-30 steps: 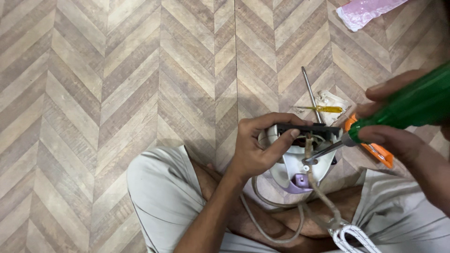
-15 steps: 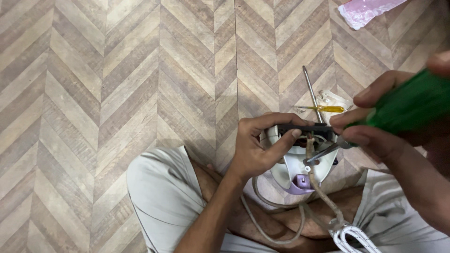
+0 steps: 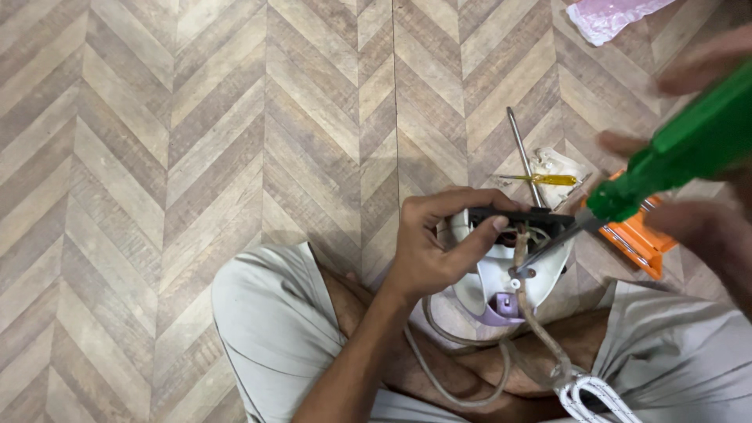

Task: The person sits on the floor and services an electric clothes iron. They open the iron's rear housing, disconnect and remove the old power cord, unpack a new replacement cord from its plastic packaging, thread the new cord into the iron, and use screwdrivers to tighten the connections and reassemble the housing.

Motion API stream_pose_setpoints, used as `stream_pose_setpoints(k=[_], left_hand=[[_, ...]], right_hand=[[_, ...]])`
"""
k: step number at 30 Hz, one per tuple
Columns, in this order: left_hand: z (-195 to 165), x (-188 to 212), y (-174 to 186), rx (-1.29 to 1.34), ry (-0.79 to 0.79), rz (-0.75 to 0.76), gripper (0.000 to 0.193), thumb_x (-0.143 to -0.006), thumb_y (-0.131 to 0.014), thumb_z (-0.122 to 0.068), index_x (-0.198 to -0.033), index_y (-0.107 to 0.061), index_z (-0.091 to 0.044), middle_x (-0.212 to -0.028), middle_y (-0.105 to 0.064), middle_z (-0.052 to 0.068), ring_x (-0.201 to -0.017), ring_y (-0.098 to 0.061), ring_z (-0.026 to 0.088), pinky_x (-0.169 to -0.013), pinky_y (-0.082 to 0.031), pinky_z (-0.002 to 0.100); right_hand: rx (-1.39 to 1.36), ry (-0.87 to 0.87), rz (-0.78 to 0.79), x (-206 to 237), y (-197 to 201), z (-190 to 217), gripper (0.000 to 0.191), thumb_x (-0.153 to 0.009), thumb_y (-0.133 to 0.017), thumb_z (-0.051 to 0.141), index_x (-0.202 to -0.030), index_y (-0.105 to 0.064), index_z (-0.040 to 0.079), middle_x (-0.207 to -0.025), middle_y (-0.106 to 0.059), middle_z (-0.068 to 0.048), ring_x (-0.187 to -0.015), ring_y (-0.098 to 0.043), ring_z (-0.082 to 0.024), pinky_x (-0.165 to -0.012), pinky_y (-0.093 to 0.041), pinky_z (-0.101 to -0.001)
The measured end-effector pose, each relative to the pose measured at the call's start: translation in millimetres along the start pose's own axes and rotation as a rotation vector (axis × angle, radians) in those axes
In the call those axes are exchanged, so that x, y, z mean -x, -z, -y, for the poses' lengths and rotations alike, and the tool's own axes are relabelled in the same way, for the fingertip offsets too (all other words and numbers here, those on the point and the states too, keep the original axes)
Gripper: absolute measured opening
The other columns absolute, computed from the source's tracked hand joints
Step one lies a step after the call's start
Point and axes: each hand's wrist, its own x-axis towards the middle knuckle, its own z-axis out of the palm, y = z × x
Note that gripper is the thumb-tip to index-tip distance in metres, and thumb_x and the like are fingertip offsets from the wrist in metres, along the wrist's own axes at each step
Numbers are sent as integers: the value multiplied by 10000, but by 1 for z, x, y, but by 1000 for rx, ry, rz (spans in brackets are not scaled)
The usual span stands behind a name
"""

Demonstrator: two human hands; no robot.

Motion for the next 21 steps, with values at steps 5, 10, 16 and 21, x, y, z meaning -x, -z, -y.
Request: stream_pose_setpoints(k=[5, 10, 16, 21], left_hand=[[0, -2, 5, -96, -76, 7, 181, -985, -687, 22, -1158, -722, 60, -1074, -776, 170, -982, -750, 175, -955, -609, 312], [-2, -3, 6, -140, -76, 17, 190, -987, -677, 14, -1165, -722, 62, -1118, -775, 175, -1025, -753, 191, -942, -610, 307], [-3, -4, 14, -97, -28, -28, 169, -998, -666, 15, -1149, -713, 73, -1123, -772, 175, -1070, -754, 208, -1000, -613, 335], [-2, -5, 16, -85, -46, -38, 171, -1000, -661, 33, -1157, -712, 81, -1127, -770, 179, -1079, -745, 208, -1013, -601, 338]], right_hand=[[246, -53, -196, 11, -2, -7, 295, -1065, -502, 119, -1341, -557, 29, -1262, -635, -149, -1155, -680, -229, -1064, -529, -372], [54, -116, -399, 11, -21, -6, 307, -1116, -453, 155, -1388, -536, 41, -1384, -554, -129, -1178, -644, -194, -1095, -533, -352], [-12, -117, -280, 12, -29, 28, 456, -1045, -460, 67, -1495, -393, 99, -1226, -644, -213, -1168, -701, -244, -957, -558, -428], [132, 224, -205, 8, -34, 55, 531, -1018, -520, 49, -1504, -312, 95, -1446, -550, -196, -1211, -696, -251, -1016, -579, -396]])
